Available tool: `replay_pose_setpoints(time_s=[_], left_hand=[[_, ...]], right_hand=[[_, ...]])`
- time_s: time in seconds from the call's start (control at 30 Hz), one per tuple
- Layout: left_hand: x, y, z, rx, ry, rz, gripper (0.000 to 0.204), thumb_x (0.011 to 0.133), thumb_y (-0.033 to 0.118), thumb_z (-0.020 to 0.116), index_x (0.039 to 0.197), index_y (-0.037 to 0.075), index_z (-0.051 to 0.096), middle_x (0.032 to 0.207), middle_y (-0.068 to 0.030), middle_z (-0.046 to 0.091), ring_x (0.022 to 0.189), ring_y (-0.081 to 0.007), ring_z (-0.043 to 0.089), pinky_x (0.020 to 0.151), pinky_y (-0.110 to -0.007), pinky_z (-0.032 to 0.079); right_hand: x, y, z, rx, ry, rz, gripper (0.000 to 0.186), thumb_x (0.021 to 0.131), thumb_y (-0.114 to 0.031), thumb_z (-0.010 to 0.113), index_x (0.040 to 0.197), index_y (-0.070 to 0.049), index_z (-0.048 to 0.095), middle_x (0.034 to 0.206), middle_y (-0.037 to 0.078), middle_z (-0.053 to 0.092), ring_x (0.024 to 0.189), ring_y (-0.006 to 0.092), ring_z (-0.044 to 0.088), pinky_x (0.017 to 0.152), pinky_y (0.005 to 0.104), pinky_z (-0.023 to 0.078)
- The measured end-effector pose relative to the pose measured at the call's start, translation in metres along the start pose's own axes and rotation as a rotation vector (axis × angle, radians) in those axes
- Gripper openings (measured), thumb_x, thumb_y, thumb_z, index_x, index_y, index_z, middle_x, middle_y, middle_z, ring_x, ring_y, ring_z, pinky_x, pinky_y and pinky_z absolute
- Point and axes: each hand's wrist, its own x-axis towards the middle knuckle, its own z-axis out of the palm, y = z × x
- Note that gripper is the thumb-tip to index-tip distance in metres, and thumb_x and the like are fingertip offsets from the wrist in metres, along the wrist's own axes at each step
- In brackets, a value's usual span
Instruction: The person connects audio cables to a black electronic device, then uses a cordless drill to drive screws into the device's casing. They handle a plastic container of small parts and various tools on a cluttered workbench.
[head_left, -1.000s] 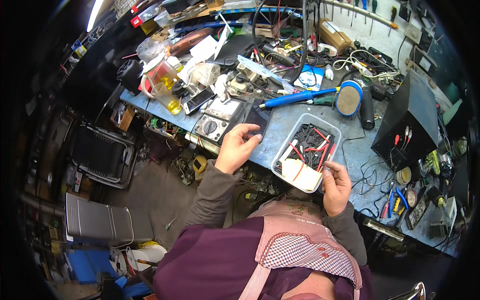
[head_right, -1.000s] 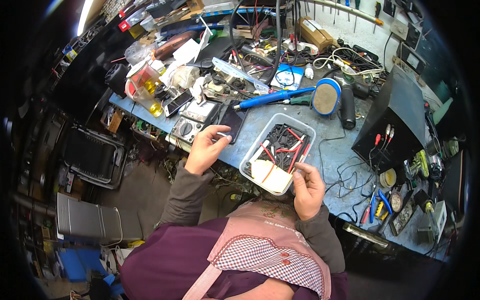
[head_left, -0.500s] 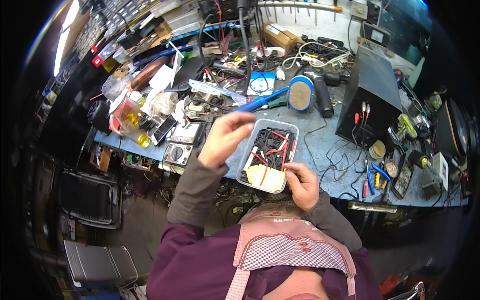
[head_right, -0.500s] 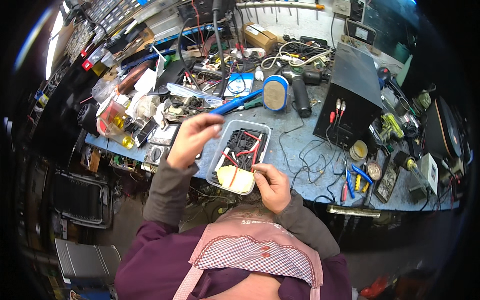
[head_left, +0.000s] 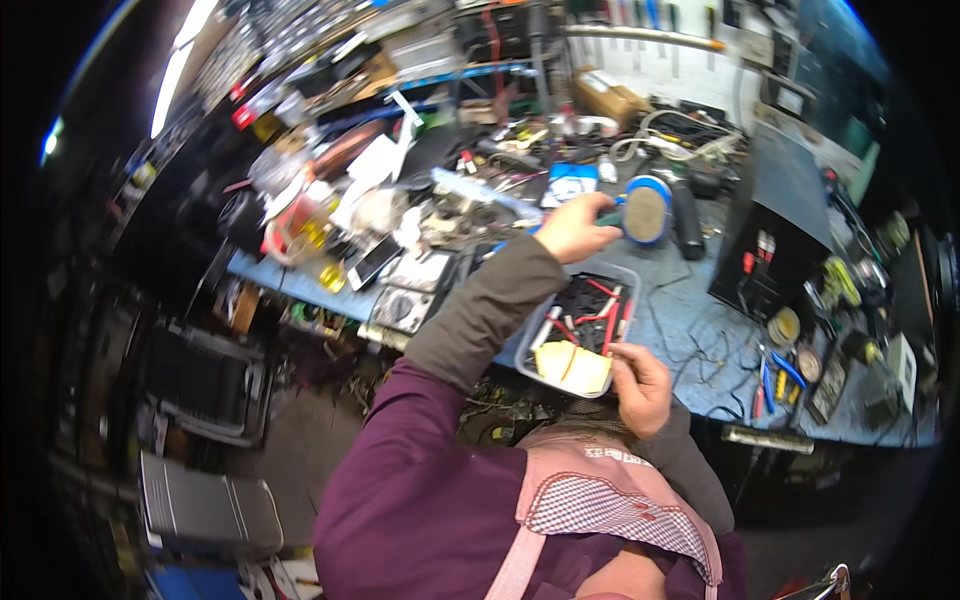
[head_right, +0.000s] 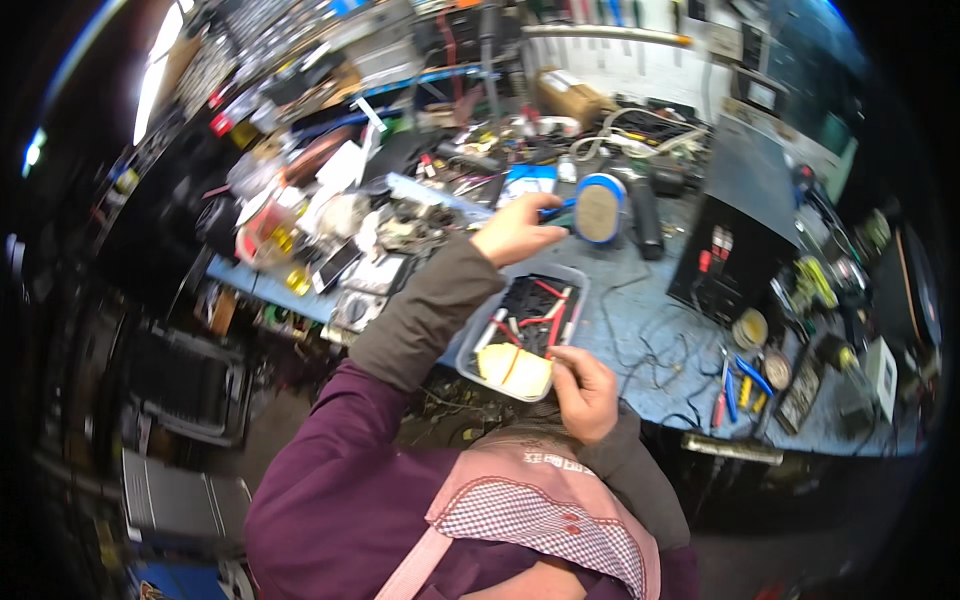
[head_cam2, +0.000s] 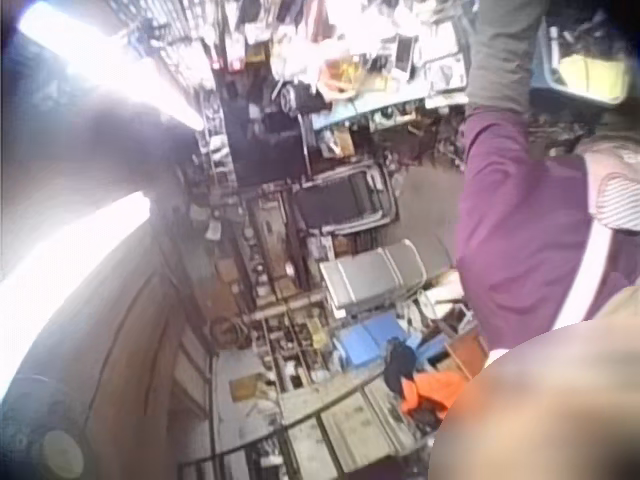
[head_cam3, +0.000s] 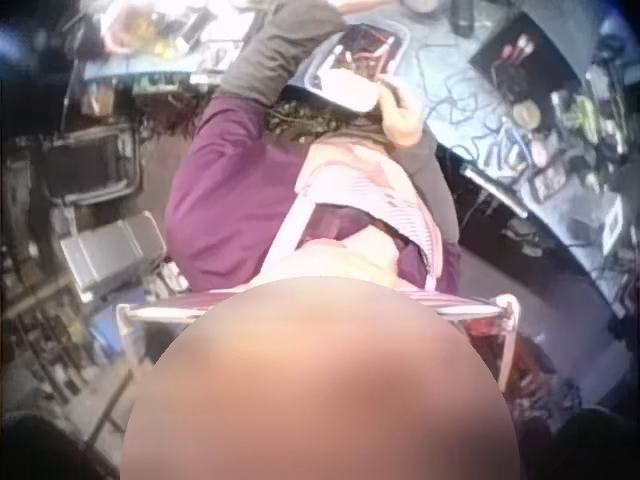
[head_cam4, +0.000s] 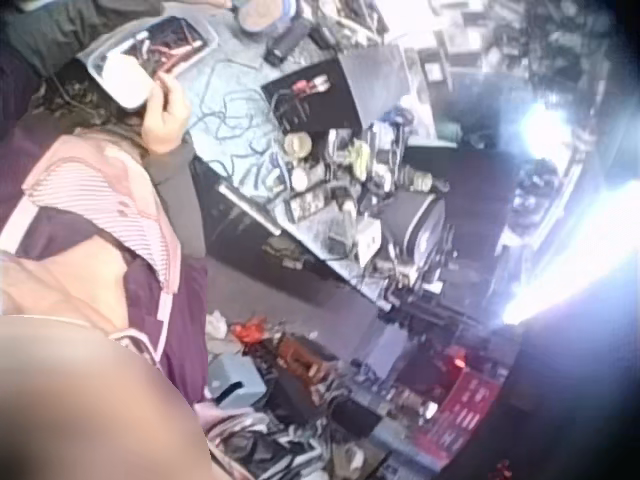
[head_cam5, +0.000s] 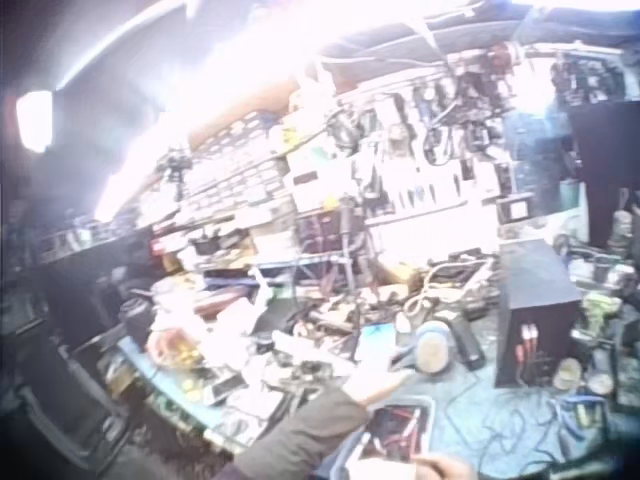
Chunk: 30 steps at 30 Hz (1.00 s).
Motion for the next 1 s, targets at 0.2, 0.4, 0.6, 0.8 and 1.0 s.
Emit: replay_pose_setpoints(time_s=[0.2, 0.4, 0.6, 0.8, 1.0], left_hand=[[-0.040, -0.004, -0.033, 0.727, 0.331, 0.092, 0.053, 0.085, 0.012, 0.075, 0.137, 0.007, 0.067, 0.149, -0.0232, 0.058, 0.144, -0.0469, 0.051, 0.119, -0.061, 0.042], [-0.056, -0.057, -0.096, 1.114, 0.427, -0.185, 0.023, 0.093, 0.016, 0.067, 0.110, 0.011, 0.082, 0.139, -0.0170, 0.070, 0.137, -0.0420, 0.062, 0.107, -0.071, 0.043], [-0.090, -0.044, -0.149, 0.513, 0.829, 0.258, 0.047, 0.086, -0.006, 0.065, 0.131, 0.003, 0.076, 0.131, -0.0220, 0.076, 0.121, -0.0380, 0.075, 0.105, -0.046, 0.059], [-0.176, 0.021, -0.077, 0.047, 0.586, 0.503, 0.036, 0.098, 0.008, 0.074, 0.132, -0.002, 0.077, 0.140, -0.0270, 0.072, 0.133, -0.0397, 0.070, 0.113, -0.045, 0.057], [-0.230, 0.003, -0.015, 0.087, 0.341, 0.288, 0.045, 0.089, -0.006, 0.078, 0.134, 0.000, 0.076, 0.141, -0.0255, 0.072, 0.126, -0.0377, 0.074, 0.104, -0.040, 0.059]], right_hand=[[0.000, -0.001, -0.001, -0.012, -0.027, 0.029, 0.020, 0.108, -0.003, 0.066, 0.125, 0.004, 0.072, 0.091, 0.004, 0.070, 0.078, 0.0087, 0.060, 0.069, 0.0265, 0.049], [0.002, 0.000, 0.000, -0.089, -0.020, -0.041, 0.020, 0.107, 0.000, 0.065, 0.125, 0.005, 0.072, 0.098, 0.010, 0.076, 0.085, 0.0141, 0.069, 0.076, 0.0290, 0.055], [0.004, -0.001, 0.002, 0.051, -0.012, 0.075, 0.020, 0.107, -0.002, 0.067, 0.125, 0.004, 0.072, 0.095, 0.006, 0.075, 0.084, 0.0094, 0.068, 0.075, 0.0271, 0.054], [0.011, 0.002, -0.008, 0.585, 0.122, 0.178, 0.047, 0.117, -0.020, 0.055, 0.159, 0.000, 0.045, 0.106, 0.006, 0.064, 0.075, 0.0091, 0.060, 0.067, 0.0254, 0.050], [0.023, -0.012, 0.002, 0.544, 0.187, 0.255, 0.063, 0.112, -0.012, 0.062, 0.167, 0.003, 0.035, 0.102, 0.005, 0.065, 0.076, 0.0092, 0.061, 0.067, 0.0260, 0.052]])
